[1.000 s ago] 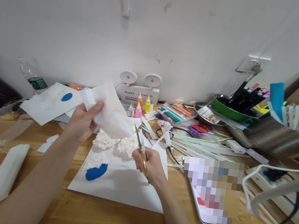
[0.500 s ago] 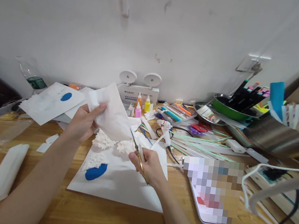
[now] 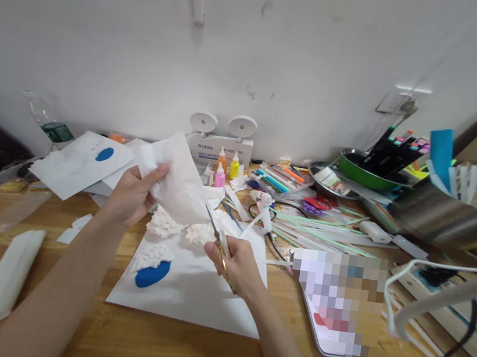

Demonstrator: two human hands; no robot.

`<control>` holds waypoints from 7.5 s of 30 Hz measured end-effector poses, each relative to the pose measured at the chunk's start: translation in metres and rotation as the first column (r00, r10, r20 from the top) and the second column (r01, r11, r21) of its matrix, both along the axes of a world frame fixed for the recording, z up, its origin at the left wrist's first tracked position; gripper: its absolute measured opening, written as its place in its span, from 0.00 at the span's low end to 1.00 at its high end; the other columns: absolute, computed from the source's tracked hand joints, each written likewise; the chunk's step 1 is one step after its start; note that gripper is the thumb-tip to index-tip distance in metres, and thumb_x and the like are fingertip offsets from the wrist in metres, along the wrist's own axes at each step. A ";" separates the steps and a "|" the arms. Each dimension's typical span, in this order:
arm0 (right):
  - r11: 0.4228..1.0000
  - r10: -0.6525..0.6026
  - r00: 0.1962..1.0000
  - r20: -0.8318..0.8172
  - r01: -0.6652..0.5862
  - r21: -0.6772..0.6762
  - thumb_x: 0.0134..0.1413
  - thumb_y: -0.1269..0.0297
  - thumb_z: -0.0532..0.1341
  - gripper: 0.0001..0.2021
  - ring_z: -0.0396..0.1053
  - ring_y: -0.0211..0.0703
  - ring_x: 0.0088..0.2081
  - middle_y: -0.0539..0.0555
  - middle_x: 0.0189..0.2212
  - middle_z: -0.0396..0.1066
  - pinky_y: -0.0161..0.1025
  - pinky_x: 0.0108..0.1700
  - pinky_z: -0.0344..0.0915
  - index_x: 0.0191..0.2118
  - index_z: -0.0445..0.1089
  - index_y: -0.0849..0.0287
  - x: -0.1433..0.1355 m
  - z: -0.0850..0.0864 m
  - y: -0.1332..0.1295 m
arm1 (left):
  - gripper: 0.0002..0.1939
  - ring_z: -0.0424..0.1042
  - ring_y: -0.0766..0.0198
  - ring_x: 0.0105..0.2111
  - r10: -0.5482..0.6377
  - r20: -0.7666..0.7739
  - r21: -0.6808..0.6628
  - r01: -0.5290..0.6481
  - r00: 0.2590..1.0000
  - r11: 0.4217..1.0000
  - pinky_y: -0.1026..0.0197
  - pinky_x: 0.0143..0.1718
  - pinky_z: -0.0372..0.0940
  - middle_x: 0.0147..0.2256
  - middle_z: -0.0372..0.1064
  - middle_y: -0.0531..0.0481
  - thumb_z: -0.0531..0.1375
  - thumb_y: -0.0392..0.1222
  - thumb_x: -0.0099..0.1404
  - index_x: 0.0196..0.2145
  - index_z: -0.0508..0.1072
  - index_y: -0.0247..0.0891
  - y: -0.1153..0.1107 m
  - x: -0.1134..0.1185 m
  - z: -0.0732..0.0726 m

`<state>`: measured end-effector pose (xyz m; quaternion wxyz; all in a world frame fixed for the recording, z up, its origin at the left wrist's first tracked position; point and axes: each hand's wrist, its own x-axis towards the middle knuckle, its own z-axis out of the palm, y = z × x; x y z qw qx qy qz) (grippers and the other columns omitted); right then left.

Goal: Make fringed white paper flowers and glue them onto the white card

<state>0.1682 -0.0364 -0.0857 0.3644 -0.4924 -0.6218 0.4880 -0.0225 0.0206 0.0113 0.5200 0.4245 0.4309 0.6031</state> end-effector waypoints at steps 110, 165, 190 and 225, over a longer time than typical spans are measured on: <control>0.989 -0.093 0.996 0.018 0.094 -0.110 0.43 0.41 0.55 0.24 0.49 0.29 0.09 0.45 0.06 0.55 0.29 0.13 0.46 0.16 0.56 0.59 -0.006 0.007 0.000 | 0.13 0.72 0.60 0.35 -0.093 0.011 -0.039 0.093 0.996 0.995 0.63 0.36 0.67 0.32 0.75 0.47 0.65 0.43 0.49 0.32 0.73 0.33 -0.004 0.009 -0.004; 0.990 -0.108 0.992 -0.067 0.101 -0.098 0.42 0.39 0.54 0.25 0.47 0.28 0.08 0.44 0.05 0.54 0.29 0.12 0.43 0.19 0.59 0.60 -0.005 0.002 0.001 | 0.18 0.70 0.62 0.32 -0.189 -0.174 0.030 0.197 0.966 0.980 0.63 0.32 0.64 0.32 0.74 0.46 0.61 0.49 0.52 0.37 0.74 0.34 -0.003 0.012 -0.017; 0.999 -0.021 0.993 -0.113 0.025 0.036 0.42 0.35 0.51 0.28 0.52 0.30 0.13 0.46 0.10 0.55 0.30 0.16 0.49 0.18 0.56 0.59 -0.001 0.003 0.000 | 0.19 0.71 0.61 0.32 -0.302 -0.284 -0.008 0.313 0.910 0.950 0.63 0.31 0.64 0.34 0.73 0.45 0.60 0.50 0.53 0.39 0.73 0.34 -0.008 0.020 -0.022; 0.989 -0.148 0.986 -0.080 0.146 -0.039 0.39 0.35 0.52 0.28 0.48 0.29 0.09 0.45 0.05 0.52 0.30 0.12 0.44 0.13 0.51 0.57 -0.004 0.009 0.001 | 0.18 0.71 0.61 0.32 -0.300 -0.269 -0.025 0.305 0.915 0.952 0.63 0.31 0.65 0.33 0.74 0.45 0.60 0.49 0.53 0.38 0.74 0.34 -0.010 0.021 -0.020</control>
